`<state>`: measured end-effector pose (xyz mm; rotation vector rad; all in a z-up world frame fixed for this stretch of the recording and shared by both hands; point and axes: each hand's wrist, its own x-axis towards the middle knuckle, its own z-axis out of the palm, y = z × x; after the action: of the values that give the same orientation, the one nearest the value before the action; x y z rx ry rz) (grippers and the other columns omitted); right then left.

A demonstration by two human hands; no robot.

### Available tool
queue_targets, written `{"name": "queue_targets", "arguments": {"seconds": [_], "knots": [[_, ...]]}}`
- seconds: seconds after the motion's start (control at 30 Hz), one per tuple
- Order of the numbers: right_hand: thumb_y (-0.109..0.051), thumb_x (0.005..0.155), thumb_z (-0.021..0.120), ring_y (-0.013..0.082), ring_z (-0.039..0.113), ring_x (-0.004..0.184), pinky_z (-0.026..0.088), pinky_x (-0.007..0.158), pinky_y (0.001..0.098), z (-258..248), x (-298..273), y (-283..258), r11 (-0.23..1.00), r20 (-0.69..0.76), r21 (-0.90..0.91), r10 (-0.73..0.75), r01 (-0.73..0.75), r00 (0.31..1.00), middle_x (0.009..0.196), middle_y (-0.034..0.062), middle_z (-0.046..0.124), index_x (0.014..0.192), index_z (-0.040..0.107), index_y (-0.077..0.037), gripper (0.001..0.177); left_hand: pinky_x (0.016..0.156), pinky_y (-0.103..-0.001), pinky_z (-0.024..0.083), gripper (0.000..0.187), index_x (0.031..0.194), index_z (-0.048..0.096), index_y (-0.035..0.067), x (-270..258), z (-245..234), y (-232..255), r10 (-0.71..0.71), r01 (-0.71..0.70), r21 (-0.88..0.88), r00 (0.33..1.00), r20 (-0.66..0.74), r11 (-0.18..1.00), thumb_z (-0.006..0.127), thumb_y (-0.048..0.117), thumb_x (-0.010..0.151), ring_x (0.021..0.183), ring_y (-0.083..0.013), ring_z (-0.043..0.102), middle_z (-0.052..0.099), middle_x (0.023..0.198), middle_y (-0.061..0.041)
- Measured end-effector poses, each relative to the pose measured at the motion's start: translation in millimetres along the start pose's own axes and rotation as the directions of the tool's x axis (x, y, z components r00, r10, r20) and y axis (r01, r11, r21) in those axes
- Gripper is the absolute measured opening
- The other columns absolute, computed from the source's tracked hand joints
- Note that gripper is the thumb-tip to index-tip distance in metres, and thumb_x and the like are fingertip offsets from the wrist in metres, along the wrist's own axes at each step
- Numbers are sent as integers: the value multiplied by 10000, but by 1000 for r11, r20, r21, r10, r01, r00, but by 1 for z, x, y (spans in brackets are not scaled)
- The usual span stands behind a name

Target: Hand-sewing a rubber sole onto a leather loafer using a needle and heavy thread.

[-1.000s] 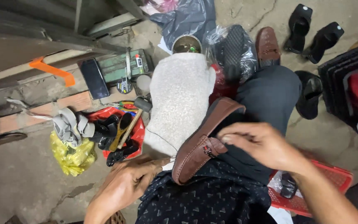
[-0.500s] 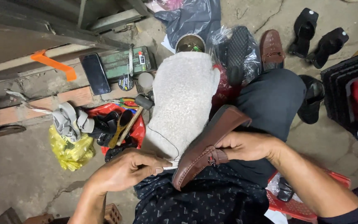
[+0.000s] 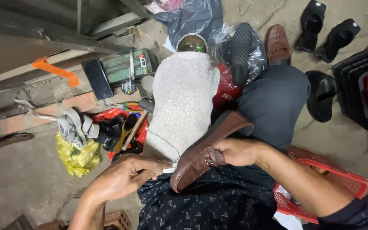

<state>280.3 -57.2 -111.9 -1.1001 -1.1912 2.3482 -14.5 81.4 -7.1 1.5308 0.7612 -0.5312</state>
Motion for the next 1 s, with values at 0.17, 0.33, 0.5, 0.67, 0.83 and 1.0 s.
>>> {"name": "queue_targets", "arguments": {"seconds": [0.17,0.33,0.5,0.67,0.83,1.0], "knots": [[-346,1017,555,176,666,1216,521,1081,315,8,-12,3,984,24,-12,-179,179,984,1340,65,703,1287,674,-28,434,1012,-363,593,331,1225,777,190,1,1,14,172,-173,103,985,17,980,620,110,945,1158,-216,762,784,1263,-21],[-359,1009,561,135,671,1164,525,1051,287,8,-14,6,991,29,-19,-129,129,991,1291,16,720,1264,697,-50,423,1029,-347,562,456,1251,767,228,4,8,17,45,-59,188,996,74,980,607,21,876,1199,-185,729,751,1310,27],[-371,1010,547,154,673,1201,512,1092,293,8,-15,6,989,38,8,-148,148,988,1321,45,716,1282,685,-37,453,1314,-400,245,680,1373,699,396,-4,26,41,-443,404,297,894,73,865,654,-63,874,470,-105,454,666,673,107],[-381,1035,483,134,674,1144,531,1022,284,6,-14,16,988,27,-28,-154,155,988,1270,9,726,1270,695,-76,439,658,-340,725,771,1294,721,304,-11,61,21,-51,114,341,981,-186,933,507,-170,725,368,-106,651,708,543,77],[-400,997,545,115,670,1163,525,1036,279,5,-13,25,995,-18,-43,-86,85,996,1292,-5,730,1270,706,-77,453,509,-405,731,603,1296,696,222,-13,86,28,59,104,418,932,-359,903,508,-112,830,453,-225,773,565,1431,-118],[-406,1001,517,148,657,1223,520,1074,297,7,-16,-1,995,-14,13,-94,95,995,1347,40,705,1308,676,-60,489,527,-598,658,612,1500,486,262,-13,107,9,56,230,568,896,-440,790,577,129,910,847,-411,742,527,1453,-113]]}}
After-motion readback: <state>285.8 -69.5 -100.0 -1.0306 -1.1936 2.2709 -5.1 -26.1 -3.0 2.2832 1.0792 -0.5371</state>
